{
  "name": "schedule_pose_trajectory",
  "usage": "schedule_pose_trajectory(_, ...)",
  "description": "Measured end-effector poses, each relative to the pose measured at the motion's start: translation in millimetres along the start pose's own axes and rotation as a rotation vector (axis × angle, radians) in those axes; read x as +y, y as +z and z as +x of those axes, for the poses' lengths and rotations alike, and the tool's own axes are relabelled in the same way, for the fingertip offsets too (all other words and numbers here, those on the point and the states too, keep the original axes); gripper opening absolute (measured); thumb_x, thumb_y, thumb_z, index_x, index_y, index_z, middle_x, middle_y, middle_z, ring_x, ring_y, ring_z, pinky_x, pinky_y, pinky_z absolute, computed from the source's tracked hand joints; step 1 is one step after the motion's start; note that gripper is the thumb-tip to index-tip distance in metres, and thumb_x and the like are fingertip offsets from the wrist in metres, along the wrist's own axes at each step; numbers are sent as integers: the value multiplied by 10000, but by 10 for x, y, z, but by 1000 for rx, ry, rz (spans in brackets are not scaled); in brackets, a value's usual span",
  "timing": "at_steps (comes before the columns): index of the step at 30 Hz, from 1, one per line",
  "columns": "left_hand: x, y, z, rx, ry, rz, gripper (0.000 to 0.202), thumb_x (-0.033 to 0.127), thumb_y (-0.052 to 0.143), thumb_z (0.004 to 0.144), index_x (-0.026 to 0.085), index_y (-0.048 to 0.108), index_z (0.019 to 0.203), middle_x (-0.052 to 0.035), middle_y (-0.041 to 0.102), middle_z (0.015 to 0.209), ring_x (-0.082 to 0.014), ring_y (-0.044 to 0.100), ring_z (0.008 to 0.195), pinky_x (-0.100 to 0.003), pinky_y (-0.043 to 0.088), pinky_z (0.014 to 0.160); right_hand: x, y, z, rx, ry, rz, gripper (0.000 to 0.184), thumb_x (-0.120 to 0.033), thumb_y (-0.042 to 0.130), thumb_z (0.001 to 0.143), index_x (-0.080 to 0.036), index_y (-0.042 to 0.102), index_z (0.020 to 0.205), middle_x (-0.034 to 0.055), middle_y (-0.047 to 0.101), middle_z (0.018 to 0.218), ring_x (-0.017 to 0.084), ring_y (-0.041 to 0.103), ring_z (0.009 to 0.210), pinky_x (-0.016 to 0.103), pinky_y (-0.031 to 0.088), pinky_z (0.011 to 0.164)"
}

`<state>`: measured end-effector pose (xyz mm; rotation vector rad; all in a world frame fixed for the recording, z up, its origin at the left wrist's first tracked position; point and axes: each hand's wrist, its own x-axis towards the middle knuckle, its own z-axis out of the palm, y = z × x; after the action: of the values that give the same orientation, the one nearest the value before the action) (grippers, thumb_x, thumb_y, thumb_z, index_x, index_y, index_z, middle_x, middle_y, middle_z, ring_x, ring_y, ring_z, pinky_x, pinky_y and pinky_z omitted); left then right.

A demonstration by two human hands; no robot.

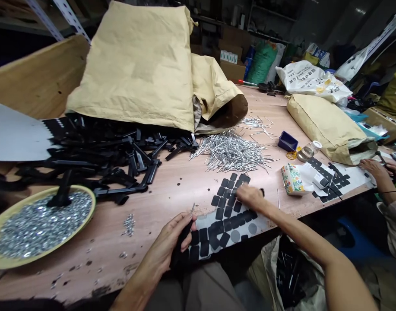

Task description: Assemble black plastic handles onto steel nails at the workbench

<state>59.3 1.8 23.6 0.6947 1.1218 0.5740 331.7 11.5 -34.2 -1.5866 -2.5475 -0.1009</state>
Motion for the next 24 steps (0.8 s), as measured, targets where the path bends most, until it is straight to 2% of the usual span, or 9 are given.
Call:
schedule_pose_trajectory(2,-18,-6,4,-3,15,39,432,532,701,551,155,578,723,52,560,573,-19,341,297,-176,257,320,16,3,11,23,92,-49,318,-80,324,926,-165,572,745,43,550,677,137,453,628,221,300,433)
schedule_pose_trajectory(6,-29,-5,-20,-1,38,55,417,526,683,562,148,589,712,51,557,555,-19,342,286,-181,256,326,-100,41,-13,-26,-61,-108,272,-162,378,940,-163,573,750,48,555,694,158,481,699,241,338,497)
schedule_pose_trajectory(8,-29,3,-43,6,48,54,408,516,682,564,148,591,714,50,555,551,-22,343,287,-183,253,323,-184,37,-17,-58,-85,-156,258,-186,389,944,-167,577,768,51,561,708,163,487,719,247,343,519)
schedule_pose_trajectory(11,-34,2,-88,6,55,42,407,500,686,561,148,597,745,49,556,546,-30,346,291,-187,253,318,-251,-77,-33,-81,1,-183,215,-192,427,926,-182,584,779,47,574,719,160,496,717,241,330,519)
schedule_pose_trajectory(13,-31,-27,-130,15,61,14,409,474,692,559,150,604,793,60,542,530,-34,342,293,-187,260,318,-279,-243,-136,-36,128,-188,208,-193,442,909,-192,587,760,41,584,710,154,509,700,235,320,511)
schedule_pose_trajectory(15,-17,-90,-179,47,71,-25,400,439,692,566,154,611,835,67,531,522,-43,357,307,-187,276,323,-340,-461,-383,64,301,-175,221,-209,431,900,-196,591,748,37,599,704,146,534,684,226,327,519)
schedule_pose_trajectory(18,19,-243,-246,128,99,-110,360,401,695,553,153,619,803,50,559,560,-73,449,368,-199,339,353,-492,-767,-1015,166,548,-99,232,-283,406,891,-205,602,794,36,640,734,141,585,671,213,364,549)
schedule_pose_trajectory(21,46,-410,-281,213,137,-172,329,381,709,511,141,617,716,26,601,618,-84,497,404,-216,382,386,-548,-866,-1711,68,831,-6,219,-387,447,823,-237,598,774,14,664,710,152,603,586,214,342,461)
schedule_pose_trajectory(24,51,-516,-316,229,147,-172,329,380,707,486,135,625,690,31,596,596,-62,434,352,-204,316,344,-528,-776,-2083,-53,1024,161,230,-428,469,726,-243,554,619,-14,609,536,153,563,458,217,336,411)
